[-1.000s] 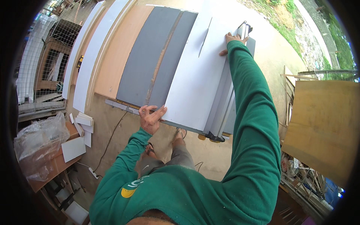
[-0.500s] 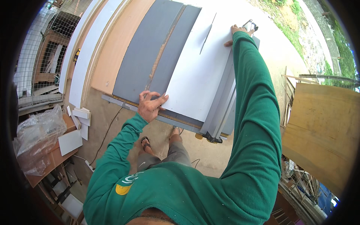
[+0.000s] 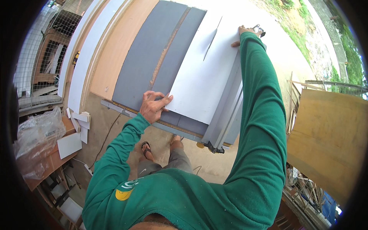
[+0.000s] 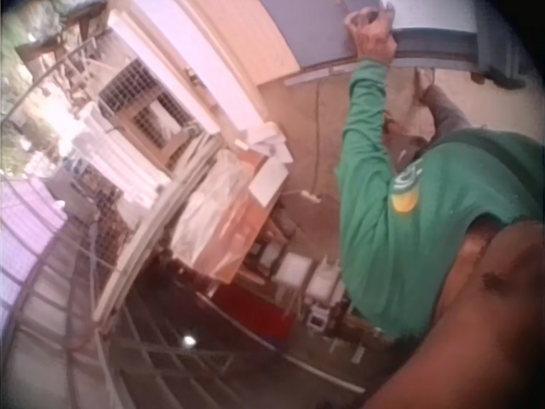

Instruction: The person uses a table saw to cut several white rectangular boards into smaller pieces. They position each board against the fence, push it through the spinning blade, and then move the cut pieces to a nearby stack.

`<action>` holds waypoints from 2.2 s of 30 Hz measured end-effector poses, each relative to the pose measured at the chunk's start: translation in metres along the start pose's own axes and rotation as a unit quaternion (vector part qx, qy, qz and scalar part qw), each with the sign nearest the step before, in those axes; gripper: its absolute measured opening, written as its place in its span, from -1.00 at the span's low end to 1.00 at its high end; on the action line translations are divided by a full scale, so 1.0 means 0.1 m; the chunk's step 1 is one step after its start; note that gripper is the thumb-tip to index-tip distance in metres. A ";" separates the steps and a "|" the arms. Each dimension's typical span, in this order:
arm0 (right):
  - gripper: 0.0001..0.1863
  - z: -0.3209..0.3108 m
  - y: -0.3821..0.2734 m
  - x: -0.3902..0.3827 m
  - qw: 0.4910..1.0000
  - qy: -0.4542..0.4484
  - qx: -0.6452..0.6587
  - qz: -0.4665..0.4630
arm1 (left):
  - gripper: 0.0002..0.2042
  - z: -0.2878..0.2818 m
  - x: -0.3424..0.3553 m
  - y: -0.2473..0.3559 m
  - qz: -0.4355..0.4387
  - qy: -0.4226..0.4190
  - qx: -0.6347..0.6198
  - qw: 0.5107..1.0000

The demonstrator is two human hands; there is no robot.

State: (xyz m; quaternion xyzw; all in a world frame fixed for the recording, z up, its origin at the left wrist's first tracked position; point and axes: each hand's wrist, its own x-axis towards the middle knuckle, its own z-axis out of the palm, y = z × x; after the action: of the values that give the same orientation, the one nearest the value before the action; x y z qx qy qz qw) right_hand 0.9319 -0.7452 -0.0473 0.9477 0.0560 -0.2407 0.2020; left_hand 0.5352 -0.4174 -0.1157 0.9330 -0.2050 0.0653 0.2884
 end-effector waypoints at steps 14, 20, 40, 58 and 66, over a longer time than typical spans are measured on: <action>0.17 -0.03 -0.02 -0.03 0.995 0.076 -0.037 -0.052 | -0.35 -0.02 0.23 -0.13 0.018 -0.031 -0.009 0.999; 0.17 0.19 0.07 -0.15 0.992 0.066 -0.070 -0.082 | -0.35 0.00 0.35 -0.19 0.030 -0.032 -0.004 0.999; 0.29 0.31 -0.14 -0.40 0.997 0.070 -0.022 -0.037 | -0.42 0.10 0.76 -0.37 0.043 -0.008 0.002 0.999; 0.57 0.33 -0.17 -0.58 0.996 0.030 -0.053 -0.063 | -0.46 0.16 1.13 -0.45 0.024 0.008 0.017 1.000; 0.58 0.35 -0.18 -0.72 0.995 0.049 -0.035 -0.075 | -0.53 0.21 1.26 -0.51 0.002 -0.001 0.024 1.000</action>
State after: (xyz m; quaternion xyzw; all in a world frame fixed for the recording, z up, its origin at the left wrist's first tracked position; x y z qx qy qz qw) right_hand 0.8502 -0.7440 -0.0477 0.9438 0.1452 -0.2064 0.2133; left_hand 0.6716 -0.4341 -0.1286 0.9393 -0.2059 0.0702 0.2654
